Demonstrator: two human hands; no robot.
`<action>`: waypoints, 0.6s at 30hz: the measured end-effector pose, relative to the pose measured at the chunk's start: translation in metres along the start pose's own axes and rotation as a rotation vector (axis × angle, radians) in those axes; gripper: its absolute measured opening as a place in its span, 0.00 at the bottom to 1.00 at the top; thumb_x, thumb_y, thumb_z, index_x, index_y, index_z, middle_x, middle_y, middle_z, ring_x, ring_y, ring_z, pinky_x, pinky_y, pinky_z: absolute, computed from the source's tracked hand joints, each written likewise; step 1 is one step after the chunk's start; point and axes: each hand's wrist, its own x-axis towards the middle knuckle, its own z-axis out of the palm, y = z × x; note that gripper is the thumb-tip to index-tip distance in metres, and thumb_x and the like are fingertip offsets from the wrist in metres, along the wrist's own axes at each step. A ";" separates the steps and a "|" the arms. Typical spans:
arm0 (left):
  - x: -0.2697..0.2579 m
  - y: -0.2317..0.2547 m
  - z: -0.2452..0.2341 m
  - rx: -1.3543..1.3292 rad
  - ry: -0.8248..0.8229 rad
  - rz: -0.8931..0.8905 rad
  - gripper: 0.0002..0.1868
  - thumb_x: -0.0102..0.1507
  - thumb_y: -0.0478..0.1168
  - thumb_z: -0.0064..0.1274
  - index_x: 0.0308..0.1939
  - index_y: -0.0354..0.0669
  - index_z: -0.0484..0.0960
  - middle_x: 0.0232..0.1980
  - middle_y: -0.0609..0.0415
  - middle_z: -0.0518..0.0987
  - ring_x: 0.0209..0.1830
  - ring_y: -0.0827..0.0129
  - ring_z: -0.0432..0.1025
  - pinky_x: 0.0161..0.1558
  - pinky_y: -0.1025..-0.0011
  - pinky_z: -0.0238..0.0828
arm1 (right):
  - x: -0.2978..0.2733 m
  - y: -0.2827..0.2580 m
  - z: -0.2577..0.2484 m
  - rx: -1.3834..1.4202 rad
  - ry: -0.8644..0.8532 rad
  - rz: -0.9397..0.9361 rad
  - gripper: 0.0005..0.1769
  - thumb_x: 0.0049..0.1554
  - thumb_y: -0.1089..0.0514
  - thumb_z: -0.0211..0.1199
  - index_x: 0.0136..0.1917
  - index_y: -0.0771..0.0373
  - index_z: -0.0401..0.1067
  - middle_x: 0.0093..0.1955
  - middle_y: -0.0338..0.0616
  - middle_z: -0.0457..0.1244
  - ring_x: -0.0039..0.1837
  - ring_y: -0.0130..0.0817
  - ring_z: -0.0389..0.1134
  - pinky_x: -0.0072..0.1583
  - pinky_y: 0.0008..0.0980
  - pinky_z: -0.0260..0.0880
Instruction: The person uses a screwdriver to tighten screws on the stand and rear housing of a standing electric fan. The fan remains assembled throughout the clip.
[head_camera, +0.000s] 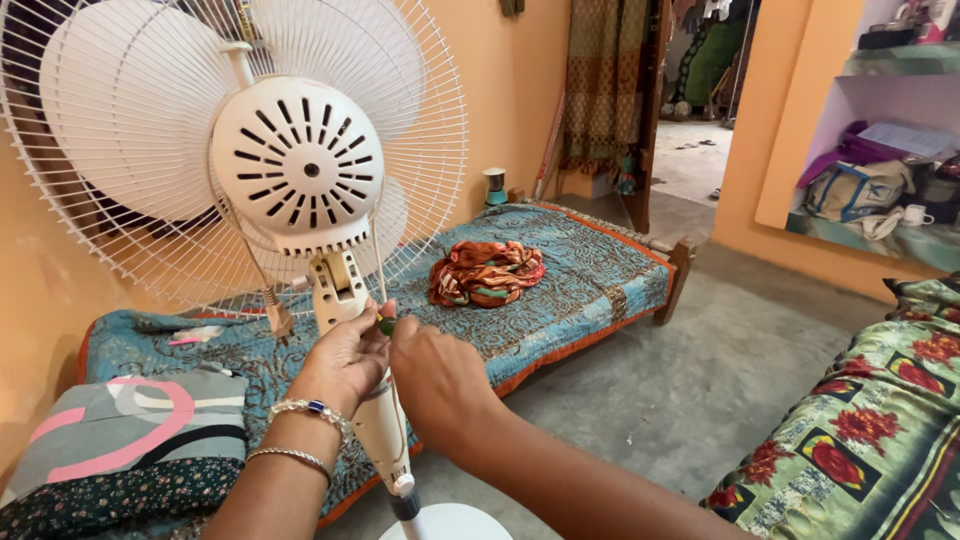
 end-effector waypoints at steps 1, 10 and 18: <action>0.000 0.001 0.001 -0.006 0.012 0.003 0.06 0.68 0.33 0.50 0.49 0.41 0.76 0.47 0.51 0.82 0.44 0.69 0.78 0.52 0.59 0.82 | 0.001 0.001 0.002 0.031 0.005 0.016 0.17 0.49 0.66 0.64 0.50 0.71 0.64 0.43 0.60 0.67 0.45 0.54 0.73 0.44 0.46 0.75; -0.004 -0.003 0.006 -0.024 -0.012 0.010 0.05 0.68 0.32 0.49 0.48 0.40 0.75 0.45 0.50 0.80 0.46 0.65 0.77 0.56 0.49 0.80 | 0.018 0.014 0.039 0.778 -0.025 0.385 0.24 0.68 0.46 0.52 0.38 0.64 0.69 0.32 0.51 0.61 0.34 0.46 0.63 0.36 0.43 0.61; -0.006 0.000 0.005 0.079 -0.035 0.004 0.04 0.68 0.34 0.48 0.47 0.41 0.75 0.47 0.47 0.81 0.47 0.57 0.78 0.57 0.52 0.78 | 0.034 0.026 0.045 1.570 -0.421 0.818 0.30 0.67 0.36 0.48 0.45 0.65 0.69 0.27 0.32 0.52 0.25 0.21 0.50 0.26 0.23 0.53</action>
